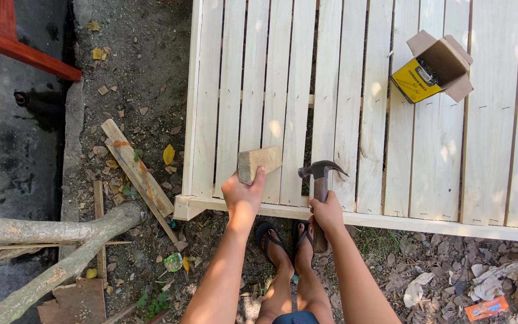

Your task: The person hammers nails into a slatted wooden frame laid on the ground outdoors, using a claw hammer. They hold a small wood block, use it to press and position nails, hammer nails along the frame edges, and reposition a loose wood strip along the frame while working around the structure.

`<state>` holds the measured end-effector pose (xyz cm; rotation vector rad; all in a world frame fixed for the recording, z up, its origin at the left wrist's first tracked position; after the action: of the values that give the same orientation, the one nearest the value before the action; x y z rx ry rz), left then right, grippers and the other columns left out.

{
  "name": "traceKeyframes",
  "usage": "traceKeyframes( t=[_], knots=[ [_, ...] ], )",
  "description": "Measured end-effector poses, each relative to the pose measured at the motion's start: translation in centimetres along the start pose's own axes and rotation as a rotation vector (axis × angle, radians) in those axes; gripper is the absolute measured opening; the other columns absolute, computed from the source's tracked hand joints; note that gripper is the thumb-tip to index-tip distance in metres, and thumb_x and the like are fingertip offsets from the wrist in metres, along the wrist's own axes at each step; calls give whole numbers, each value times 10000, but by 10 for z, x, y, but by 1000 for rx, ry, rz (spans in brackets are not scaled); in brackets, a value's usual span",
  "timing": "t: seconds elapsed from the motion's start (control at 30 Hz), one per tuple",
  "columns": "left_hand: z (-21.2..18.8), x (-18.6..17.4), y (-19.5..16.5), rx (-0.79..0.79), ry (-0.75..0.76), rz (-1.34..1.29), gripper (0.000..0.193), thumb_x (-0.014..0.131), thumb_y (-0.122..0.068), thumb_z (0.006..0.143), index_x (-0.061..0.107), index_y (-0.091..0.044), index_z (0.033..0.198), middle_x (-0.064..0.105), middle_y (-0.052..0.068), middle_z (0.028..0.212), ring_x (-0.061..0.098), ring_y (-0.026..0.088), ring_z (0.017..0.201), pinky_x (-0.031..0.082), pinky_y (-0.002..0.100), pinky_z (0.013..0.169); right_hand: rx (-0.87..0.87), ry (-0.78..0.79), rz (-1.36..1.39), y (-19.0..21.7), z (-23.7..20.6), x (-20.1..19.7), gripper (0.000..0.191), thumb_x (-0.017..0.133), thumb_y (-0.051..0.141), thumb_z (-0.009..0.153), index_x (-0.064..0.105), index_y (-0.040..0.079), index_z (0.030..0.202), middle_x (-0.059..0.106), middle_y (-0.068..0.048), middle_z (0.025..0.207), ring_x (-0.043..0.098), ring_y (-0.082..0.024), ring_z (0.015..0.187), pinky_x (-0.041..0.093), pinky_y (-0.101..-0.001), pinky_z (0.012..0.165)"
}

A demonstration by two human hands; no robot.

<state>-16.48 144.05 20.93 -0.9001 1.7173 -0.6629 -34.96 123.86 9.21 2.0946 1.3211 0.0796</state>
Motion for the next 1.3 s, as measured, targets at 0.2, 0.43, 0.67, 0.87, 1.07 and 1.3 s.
traceKeyframes(
  t=[0.2, 0.43, 0.67, 0.87, 1.07, 1.3],
  knots=[
    [-15, 10, -27, 230, 21, 82, 275, 761, -303, 835, 769, -42, 921, 757, 162, 807, 759, 324, 747, 596, 397, 683, -48, 20, 43, 17, -20, 6, 306, 672, 160, 905, 488, -5, 1086, 606, -118, 766, 580, -204, 482, 470, -388, 415],
    [-7, 13, -19, 155, 12, 58, 289, 765, -330, 821, 771, -57, 917, 760, 155, 806, 762, 331, 769, 596, 398, 695, -125, -93, -26, 18, -29, -20, 351, 684, 154, 890, 491, 9, 1145, 624, -126, 742, 599, -228, 469, 474, -400, 432],
    [-1, 16, -6, 140, 9, 21, 311, 767, -355, 813, 764, -67, 932, 766, 151, 824, 777, 318, 781, 602, 394, 712, -395, -304, -403, 9, -40, -50, 453, 744, 204, 837, 518, 81, 1211, 725, -215, 846, 713, -385, 730, 546, -486, 696],
    [-11, 25, 3, 123, 46, 29, 302, 759, -327, 802, 777, -63, 948, 762, 167, 790, 765, 331, 763, 597, 404, 702, -419, -310, -416, -7, -28, -59, 494, 738, 215, 808, 524, 102, 1239, 723, -222, 835, 715, -430, 800, 546, -499, 742],
    [-9, 27, -9, 126, 93, 95, 310, 735, -348, 833, 776, -64, 948, 769, 143, 803, 772, 299, 738, 604, 383, 689, -341, -166, -431, -15, -15, -62, 401, 741, 322, 913, 625, 38, 1170, 710, -160, 781, 715, -270, 666, 551, -414, 649],
    [-13, 13, -29, 163, 81, 89, 293, 726, -337, 844, 782, -73, 957, 769, 136, 794, 769, 288, 729, 601, 368, 691, 61, 93, 207, -20, 6, -14, 238, 599, 209, 983, 517, 25, 1110, 575, -77, 725, 546, -173, 525, 464, -352, 469]
  ],
)
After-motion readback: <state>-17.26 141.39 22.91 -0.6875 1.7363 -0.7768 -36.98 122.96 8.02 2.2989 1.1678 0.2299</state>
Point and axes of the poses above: each hand's wrist, its own z-axis towards the middle knuckle, its own x-axis out of the palm, y = z × x, the point moved 9 cm from there along z, towards the middle knuckle
